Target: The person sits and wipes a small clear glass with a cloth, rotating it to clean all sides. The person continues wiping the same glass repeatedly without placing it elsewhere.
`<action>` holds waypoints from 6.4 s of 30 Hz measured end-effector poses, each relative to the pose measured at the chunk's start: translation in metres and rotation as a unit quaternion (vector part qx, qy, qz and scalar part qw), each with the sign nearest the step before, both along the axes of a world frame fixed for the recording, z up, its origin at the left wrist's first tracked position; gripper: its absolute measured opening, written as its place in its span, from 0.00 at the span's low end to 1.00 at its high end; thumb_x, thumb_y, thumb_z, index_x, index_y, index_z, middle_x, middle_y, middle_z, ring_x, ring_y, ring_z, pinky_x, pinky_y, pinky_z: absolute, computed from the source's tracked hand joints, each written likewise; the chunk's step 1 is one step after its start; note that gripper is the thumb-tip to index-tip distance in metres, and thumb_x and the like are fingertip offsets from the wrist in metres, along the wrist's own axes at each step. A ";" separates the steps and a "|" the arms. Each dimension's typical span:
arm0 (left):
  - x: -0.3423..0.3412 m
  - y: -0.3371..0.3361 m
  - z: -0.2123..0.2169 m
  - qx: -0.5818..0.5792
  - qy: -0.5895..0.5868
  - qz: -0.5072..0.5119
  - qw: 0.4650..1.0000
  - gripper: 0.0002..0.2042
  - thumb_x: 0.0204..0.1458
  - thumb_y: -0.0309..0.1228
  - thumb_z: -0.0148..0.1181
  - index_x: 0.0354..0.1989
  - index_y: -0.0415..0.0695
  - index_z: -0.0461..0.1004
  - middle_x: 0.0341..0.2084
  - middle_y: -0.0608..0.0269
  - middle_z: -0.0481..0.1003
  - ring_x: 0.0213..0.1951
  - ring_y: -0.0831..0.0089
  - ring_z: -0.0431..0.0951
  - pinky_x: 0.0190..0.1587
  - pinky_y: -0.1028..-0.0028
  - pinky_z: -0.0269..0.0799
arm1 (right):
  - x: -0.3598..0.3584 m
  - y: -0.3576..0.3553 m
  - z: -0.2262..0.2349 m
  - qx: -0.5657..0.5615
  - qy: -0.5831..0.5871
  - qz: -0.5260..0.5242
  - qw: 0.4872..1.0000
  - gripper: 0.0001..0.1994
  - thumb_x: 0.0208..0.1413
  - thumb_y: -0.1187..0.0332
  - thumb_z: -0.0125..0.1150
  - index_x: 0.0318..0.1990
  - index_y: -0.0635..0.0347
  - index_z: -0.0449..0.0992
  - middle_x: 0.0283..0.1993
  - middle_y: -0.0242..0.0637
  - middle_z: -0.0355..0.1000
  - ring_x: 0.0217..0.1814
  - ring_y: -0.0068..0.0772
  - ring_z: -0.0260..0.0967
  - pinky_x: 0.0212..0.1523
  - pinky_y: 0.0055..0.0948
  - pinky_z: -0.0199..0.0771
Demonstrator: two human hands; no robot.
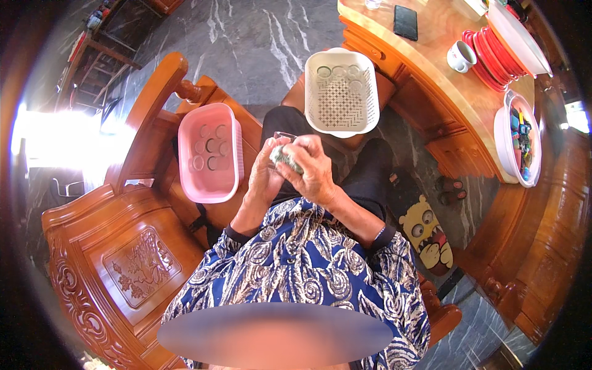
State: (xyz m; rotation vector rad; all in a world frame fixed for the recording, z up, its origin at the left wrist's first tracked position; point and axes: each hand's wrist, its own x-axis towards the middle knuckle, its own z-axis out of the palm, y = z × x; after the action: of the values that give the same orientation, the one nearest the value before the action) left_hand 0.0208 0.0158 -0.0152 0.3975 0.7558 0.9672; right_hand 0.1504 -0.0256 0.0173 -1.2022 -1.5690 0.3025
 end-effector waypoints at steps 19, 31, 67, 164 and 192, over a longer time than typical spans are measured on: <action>-0.003 0.001 -0.013 -0.053 -0.138 -0.015 0.989 0.18 0.60 0.45 0.52 0.47 0.42 0.69 0.34 0.58 0.74 0.40 0.71 0.75 0.48 0.68 0.71 | -0.008 -0.004 -0.008 0.002 -0.027 -0.022 0.999 0.17 0.45 0.70 0.68 0.43 0.58 0.71 0.40 0.39 0.66 0.41 0.43 0.70 0.34 0.34 0.75; 0.000 -0.003 -0.003 0.017 -0.062 -0.005 0.998 0.14 0.58 0.41 0.55 0.43 0.43 0.68 0.37 0.61 0.73 0.39 0.74 0.74 0.43 0.73 0.72 | -0.001 0.005 -0.013 0.006 0.010 -0.052 0.999 0.15 0.46 0.70 0.68 0.42 0.59 0.71 0.39 0.42 0.67 0.39 0.44 0.70 0.37 0.34 0.74; -0.005 0.001 -0.012 -0.066 -0.108 -0.003 0.992 0.19 0.60 0.44 0.51 0.47 0.38 0.68 0.38 0.53 0.75 0.39 0.65 0.77 0.43 0.68 0.74 | 0.000 0.006 -0.011 0.007 0.019 -0.051 0.999 0.16 0.47 0.71 0.67 0.43 0.62 0.72 0.39 0.42 0.68 0.38 0.43 0.71 0.37 0.33 0.74; -0.010 0.004 -0.013 -0.046 -0.109 -0.010 0.993 0.18 0.59 0.44 0.51 0.43 0.38 0.69 0.37 0.54 0.75 0.39 0.66 0.76 0.46 0.68 0.73 | -0.014 -0.010 -0.010 0.006 0.000 -0.012 1.000 0.17 0.44 0.73 0.68 0.43 0.61 0.71 0.39 0.40 0.68 0.39 0.41 0.72 0.36 0.32 0.76; -0.011 0.008 0.005 -0.058 -0.101 -0.083 0.990 0.25 0.56 0.48 0.52 0.46 0.35 0.72 0.30 0.60 0.76 0.34 0.70 0.75 0.38 0.70 0.71 | 0.021 0.008 -0.027 -0.052 0.150 -0.131 0.979 0.10 0.52 0.72 0.62 0.40 0.65 0.72 0.38 0.42 0.69 0.40 0.38 0.69 0.43 0.30 0.70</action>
State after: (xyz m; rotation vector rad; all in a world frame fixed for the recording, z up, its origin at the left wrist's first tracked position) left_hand 0.0097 0.0242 -0.0105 0.2523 0.5814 0.7904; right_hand 0.1715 -0.0173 -0.0100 -1.3578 -1.1328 0.3775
